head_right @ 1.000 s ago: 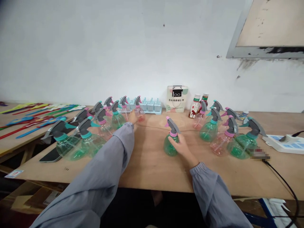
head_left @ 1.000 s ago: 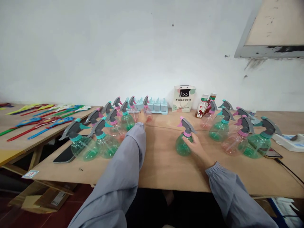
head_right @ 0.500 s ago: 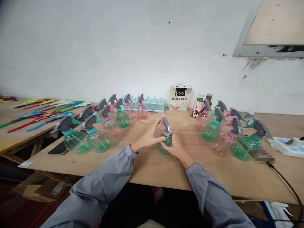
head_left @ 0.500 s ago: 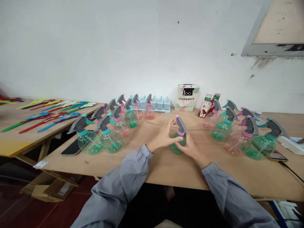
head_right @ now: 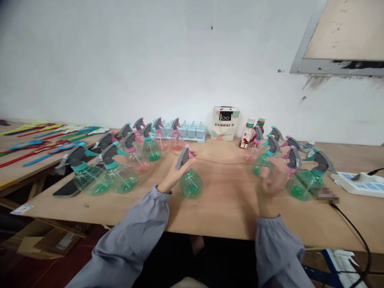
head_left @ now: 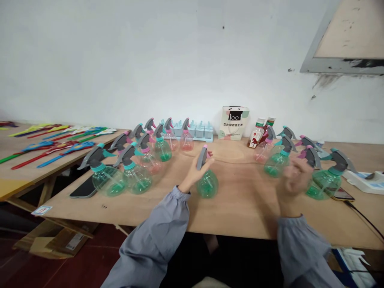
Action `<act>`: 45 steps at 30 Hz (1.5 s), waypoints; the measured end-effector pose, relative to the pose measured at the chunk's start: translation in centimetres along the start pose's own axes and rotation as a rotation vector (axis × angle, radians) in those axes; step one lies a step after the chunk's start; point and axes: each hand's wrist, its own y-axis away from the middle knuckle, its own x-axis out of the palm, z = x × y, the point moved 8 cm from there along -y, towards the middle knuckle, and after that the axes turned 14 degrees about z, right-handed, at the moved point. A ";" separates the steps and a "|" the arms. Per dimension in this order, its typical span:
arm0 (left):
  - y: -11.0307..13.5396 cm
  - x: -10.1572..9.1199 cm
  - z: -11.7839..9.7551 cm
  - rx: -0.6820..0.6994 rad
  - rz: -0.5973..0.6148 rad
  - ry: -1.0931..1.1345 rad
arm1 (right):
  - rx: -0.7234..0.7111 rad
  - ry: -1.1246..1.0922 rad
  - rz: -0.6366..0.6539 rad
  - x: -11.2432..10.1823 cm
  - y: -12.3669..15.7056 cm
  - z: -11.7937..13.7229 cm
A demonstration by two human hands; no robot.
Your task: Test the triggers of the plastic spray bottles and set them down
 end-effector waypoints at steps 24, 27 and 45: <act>0.1 -1.3 -0.1 -0.013 0.109 0.370 | 0.171 -0.272 0.699 12.2 2.6 2.2; 0.1 -1.9 0.5 -0.026 0.048 0.332 | 0.193 -0.323 0.707 14.3 2.8 2.5; 0.4 -1.4 0.7 -0.046 0.008 0.421 | 0.272 -0.425 0.716 14.5 4.7 2.5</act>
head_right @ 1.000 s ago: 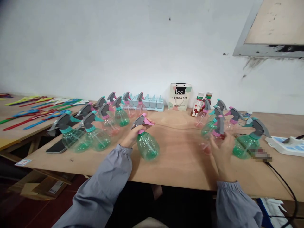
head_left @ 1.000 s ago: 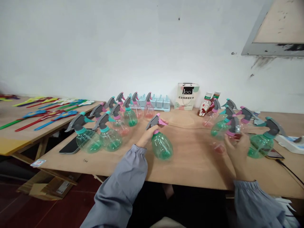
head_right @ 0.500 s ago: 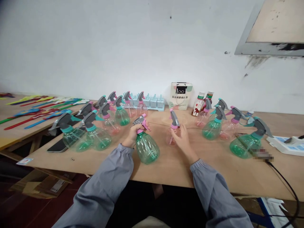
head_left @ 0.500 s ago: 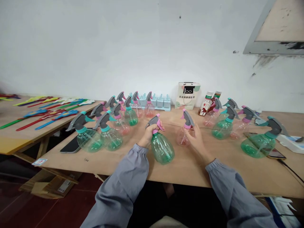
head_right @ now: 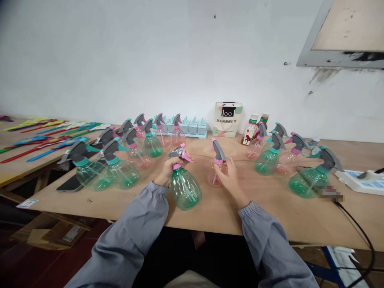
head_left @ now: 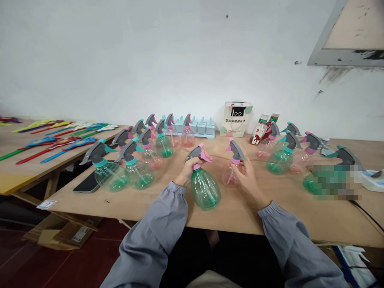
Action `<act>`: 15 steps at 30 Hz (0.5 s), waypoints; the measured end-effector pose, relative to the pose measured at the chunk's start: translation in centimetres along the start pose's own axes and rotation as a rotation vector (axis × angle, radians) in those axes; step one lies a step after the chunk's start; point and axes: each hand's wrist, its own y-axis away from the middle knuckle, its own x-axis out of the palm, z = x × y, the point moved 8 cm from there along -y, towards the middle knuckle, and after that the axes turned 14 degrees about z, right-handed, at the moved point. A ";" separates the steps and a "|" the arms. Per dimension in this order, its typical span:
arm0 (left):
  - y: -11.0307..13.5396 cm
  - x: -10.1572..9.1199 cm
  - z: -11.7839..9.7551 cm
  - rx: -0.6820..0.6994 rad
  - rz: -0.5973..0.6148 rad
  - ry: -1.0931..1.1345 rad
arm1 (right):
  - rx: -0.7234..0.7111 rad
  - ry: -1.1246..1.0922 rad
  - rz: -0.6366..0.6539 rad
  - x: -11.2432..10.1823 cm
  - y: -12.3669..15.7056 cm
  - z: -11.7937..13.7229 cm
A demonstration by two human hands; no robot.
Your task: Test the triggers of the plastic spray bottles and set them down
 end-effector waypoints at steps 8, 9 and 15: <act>0.0 0.2 -0.2 -0.039 -0.013 0.171 | -0.047 -0.014 -0.009 -0.1 0.1 0.3; -0.1 0.3 -0.3 -0.028 -0.010 0.174 | -0.048 -0.016 -0.010 -0.2 0.2 0.3; 0.0 0.0 -0.6 0.008 -0.035 0.174 | -0.043 -0.026 -0.009 -0.2 0.2 0.5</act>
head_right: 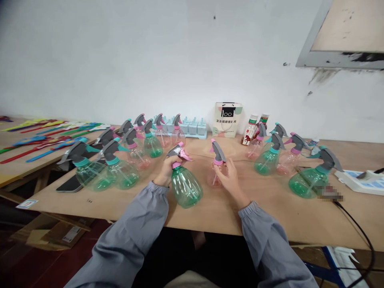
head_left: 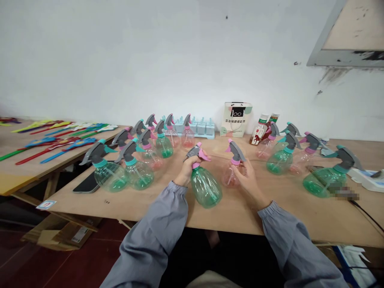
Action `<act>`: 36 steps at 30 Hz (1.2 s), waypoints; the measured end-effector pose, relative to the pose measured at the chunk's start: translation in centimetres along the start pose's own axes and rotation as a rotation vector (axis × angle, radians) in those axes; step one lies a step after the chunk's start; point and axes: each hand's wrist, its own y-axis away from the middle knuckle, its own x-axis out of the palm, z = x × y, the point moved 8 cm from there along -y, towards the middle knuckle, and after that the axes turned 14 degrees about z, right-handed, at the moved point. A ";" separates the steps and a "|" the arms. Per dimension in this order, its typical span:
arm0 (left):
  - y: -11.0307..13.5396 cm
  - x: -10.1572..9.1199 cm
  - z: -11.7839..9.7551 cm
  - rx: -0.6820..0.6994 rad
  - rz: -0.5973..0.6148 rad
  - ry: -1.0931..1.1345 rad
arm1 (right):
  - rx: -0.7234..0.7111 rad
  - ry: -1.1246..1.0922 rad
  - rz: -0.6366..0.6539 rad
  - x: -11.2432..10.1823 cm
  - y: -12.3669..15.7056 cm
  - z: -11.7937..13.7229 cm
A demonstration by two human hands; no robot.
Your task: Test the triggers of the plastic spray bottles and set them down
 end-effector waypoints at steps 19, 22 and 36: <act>1.1 -1.4 -4.1 0.145 -0.154 -0.566 | -0.015 0.024 0.015 -0.1 0.0 0.0; 1.2 -2.5 -5.4 0.102 -0.184 -0.764 | -0.017 0.032 0.020 -0.1 0.0 0.2; 3.5 -8.3 -7.0 0.137 -0.418 -0.919 | -0.010 0.027 0.007 -0.1 0.0 0.1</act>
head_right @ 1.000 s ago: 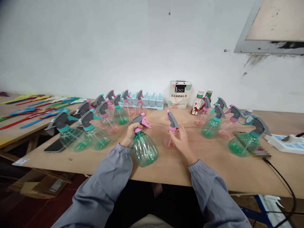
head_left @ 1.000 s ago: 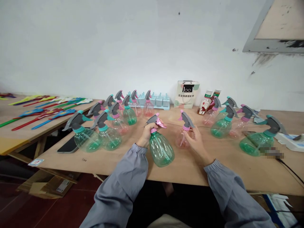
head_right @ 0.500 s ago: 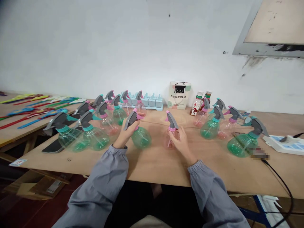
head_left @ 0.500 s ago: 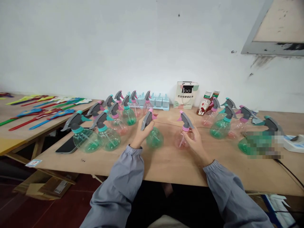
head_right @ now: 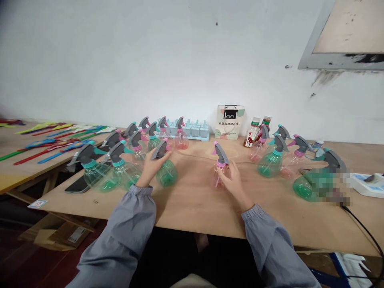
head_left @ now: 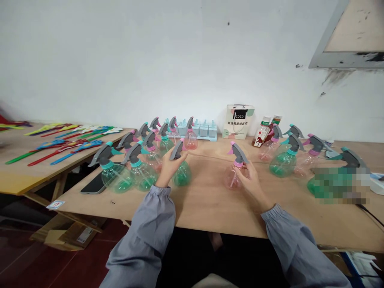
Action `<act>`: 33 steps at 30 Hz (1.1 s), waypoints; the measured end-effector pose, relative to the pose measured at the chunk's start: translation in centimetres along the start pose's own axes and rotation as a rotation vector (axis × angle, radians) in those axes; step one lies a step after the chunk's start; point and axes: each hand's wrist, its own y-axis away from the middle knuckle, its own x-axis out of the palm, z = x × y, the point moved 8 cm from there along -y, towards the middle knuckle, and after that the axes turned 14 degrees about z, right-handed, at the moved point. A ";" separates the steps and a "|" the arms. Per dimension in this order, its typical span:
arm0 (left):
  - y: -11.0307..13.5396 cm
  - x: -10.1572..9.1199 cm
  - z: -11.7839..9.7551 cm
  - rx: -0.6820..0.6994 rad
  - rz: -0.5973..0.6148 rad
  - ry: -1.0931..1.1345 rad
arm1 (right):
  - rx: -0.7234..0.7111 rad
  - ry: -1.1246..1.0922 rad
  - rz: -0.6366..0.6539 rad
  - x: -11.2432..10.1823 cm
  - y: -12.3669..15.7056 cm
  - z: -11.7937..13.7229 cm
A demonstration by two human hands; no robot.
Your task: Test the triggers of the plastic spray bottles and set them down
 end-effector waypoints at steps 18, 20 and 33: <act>-4.0 1.3 5.5 -0.205 0.217 -0.691 | 0.008 -0.018 0.008 0.1 -0.1 -0.2; -5.4 1.8 5.9 -0.243 0.223 -0.690 | 0.001 -0.021 0.003 0.1 -0.1 -0.2; -4.9 2.2 4.1 -0.140 -0.067 -0.565 | -0.004 -0.014 -0.002 0.1 0.0 0.0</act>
